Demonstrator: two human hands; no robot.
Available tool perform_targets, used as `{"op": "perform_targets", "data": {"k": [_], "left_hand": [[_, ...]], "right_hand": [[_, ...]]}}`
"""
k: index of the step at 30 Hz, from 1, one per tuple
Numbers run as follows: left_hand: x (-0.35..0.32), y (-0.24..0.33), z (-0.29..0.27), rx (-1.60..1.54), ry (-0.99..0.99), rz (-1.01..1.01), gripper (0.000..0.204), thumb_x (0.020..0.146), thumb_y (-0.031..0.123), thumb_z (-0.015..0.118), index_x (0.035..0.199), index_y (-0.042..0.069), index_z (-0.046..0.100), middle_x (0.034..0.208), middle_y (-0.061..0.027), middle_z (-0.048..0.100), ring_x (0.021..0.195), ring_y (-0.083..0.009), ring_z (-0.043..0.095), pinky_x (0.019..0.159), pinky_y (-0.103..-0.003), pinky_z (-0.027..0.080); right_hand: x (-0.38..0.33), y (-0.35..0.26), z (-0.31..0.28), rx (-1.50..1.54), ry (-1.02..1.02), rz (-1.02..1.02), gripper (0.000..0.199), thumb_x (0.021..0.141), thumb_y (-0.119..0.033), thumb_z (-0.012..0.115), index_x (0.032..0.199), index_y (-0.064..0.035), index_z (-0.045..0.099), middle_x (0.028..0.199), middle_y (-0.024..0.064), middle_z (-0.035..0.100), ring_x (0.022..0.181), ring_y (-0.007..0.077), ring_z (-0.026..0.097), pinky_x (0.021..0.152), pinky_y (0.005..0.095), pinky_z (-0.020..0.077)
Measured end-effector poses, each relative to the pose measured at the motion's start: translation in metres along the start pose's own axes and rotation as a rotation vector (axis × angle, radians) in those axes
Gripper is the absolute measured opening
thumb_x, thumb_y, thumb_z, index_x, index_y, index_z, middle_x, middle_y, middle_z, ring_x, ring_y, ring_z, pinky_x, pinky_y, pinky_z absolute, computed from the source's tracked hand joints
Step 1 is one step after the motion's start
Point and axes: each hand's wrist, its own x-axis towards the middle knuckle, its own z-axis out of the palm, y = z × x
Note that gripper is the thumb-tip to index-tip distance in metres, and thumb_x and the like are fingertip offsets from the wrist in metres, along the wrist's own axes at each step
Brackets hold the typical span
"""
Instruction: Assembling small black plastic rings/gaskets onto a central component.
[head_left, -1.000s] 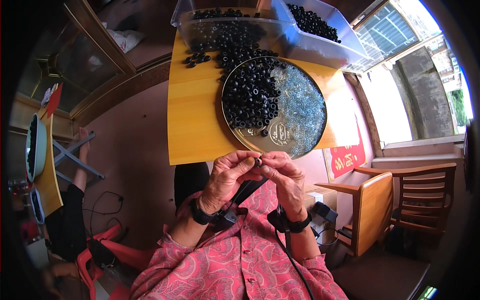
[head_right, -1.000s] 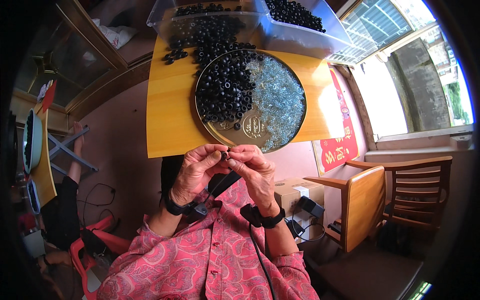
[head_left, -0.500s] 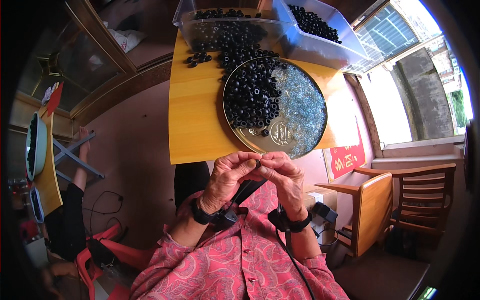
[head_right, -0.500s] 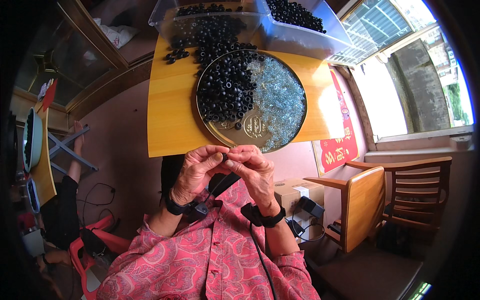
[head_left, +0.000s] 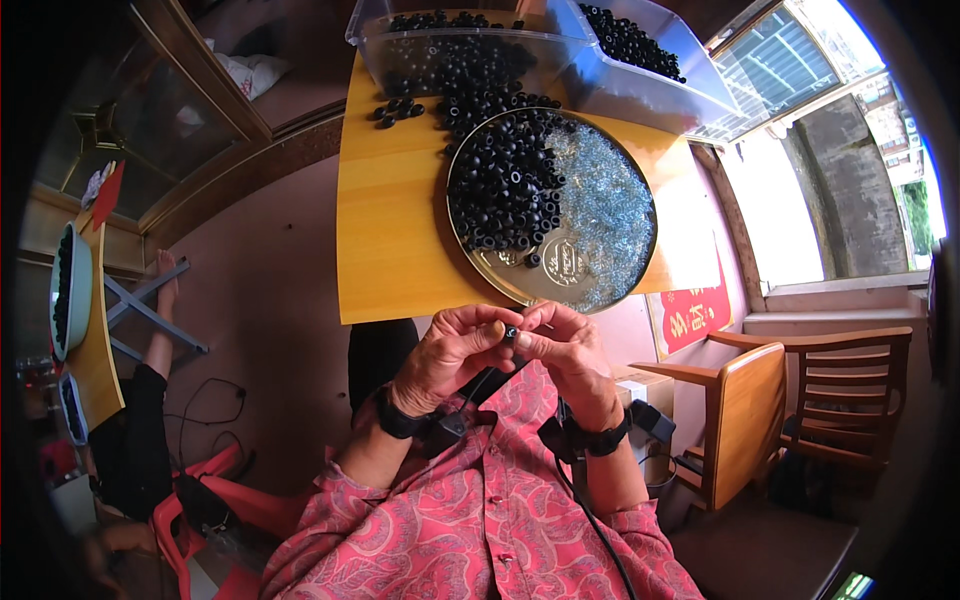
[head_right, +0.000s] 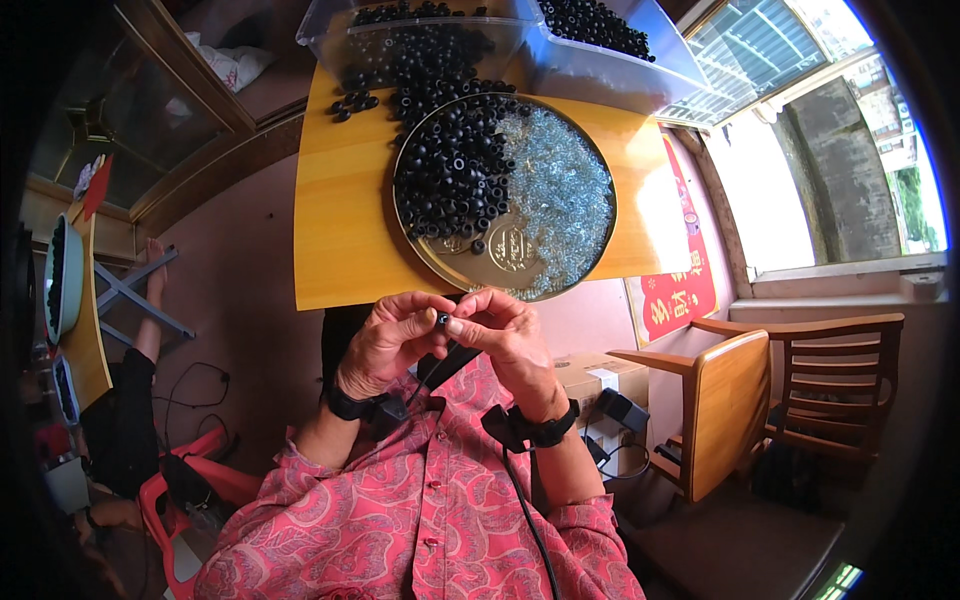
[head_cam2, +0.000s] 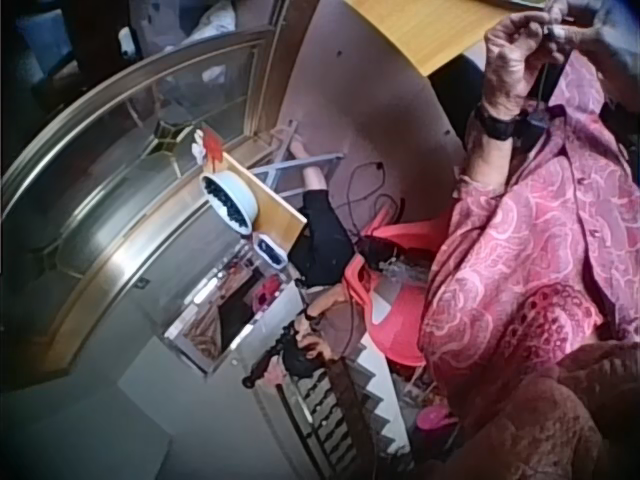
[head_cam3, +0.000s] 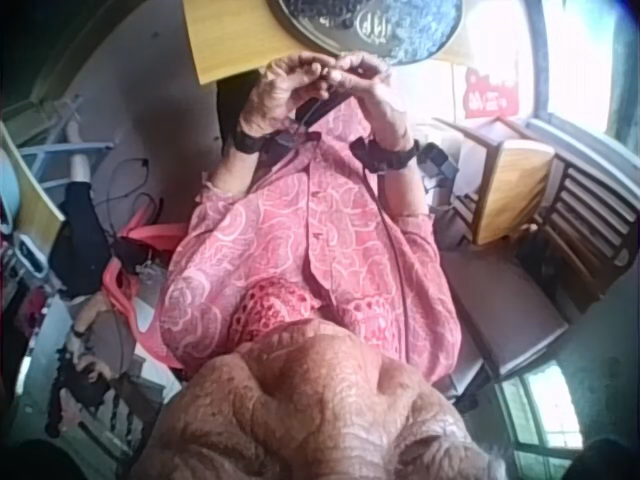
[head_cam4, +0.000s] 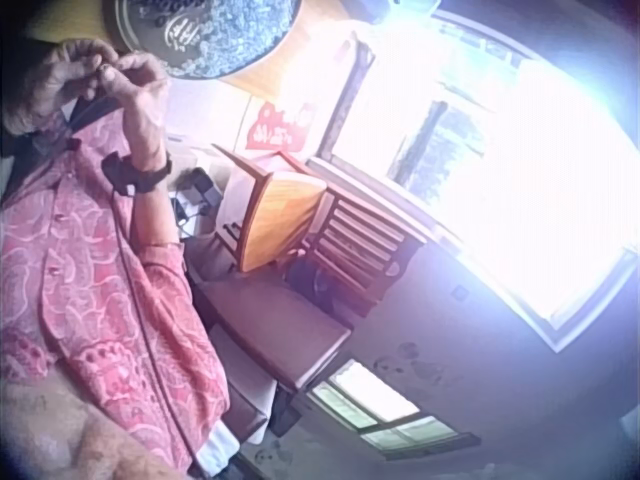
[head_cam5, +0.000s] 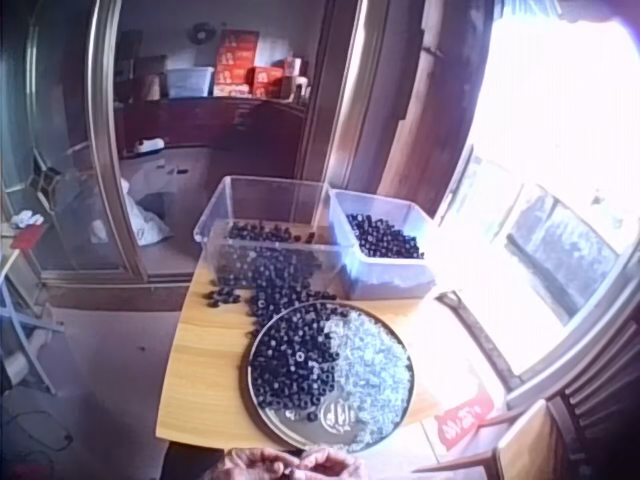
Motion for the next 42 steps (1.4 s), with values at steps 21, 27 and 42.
{"op": "perform_targets", "data": {"k": [21,27,42], "left_hand": [[-0.004,0.003,-0.008,-0.136,0.029,0.025,0.021,0.091,0.012,0.062,0.109,0.000,0.064,0.092,-0.0089,0.066,0.075,-0.0123,0.066,0.071,-0.027,0.056],[-0.009,0.007,-0.009,-0.107,0.076,0.040,0.021,0.091,0.012,0.061,0.108,-0.001,0.063,0.092,-0.0109,0.065,0.077,-0.0136,0.063,0.069,-0.027,0.056],[-0.011,0.011,-0.018,-0.135,0.094,0.053,0.022,0.091,0.012,0.062,0.108,-0.001,0.064,0.091,-0.0099,0.065,0.076,-0.0130,0.064,0.070,-0.027,0.055]], "right_hand": [[0.012,-0.020,-0.013,-0.314,0.213,-0.245,0.006,0.090,-0.004,0.063,0.096,-0.0021,0.064,0.086,0.0009,0.063,0.069,0.0066,0.058,0.063,0.0226,0.0465],[0.045,-0.007,0.018,-1.218,0.277,-0.542,0.020,0.084,-0.007,0.065,0.104,-0.0068,0.065,0.088,0.0106,0.058,0.073,0.0247,0.063,0.061,0.0352,0.0498],[0.054,0.000,0.014,-1.342,0.356,-0.523,0.007,0.082,-0.008,0.062,0.088,-0.0093,0.065,0.087,0.0114,0.057,0.073,0.0328,0.062,0.062,0.0421,0.0489]]}}
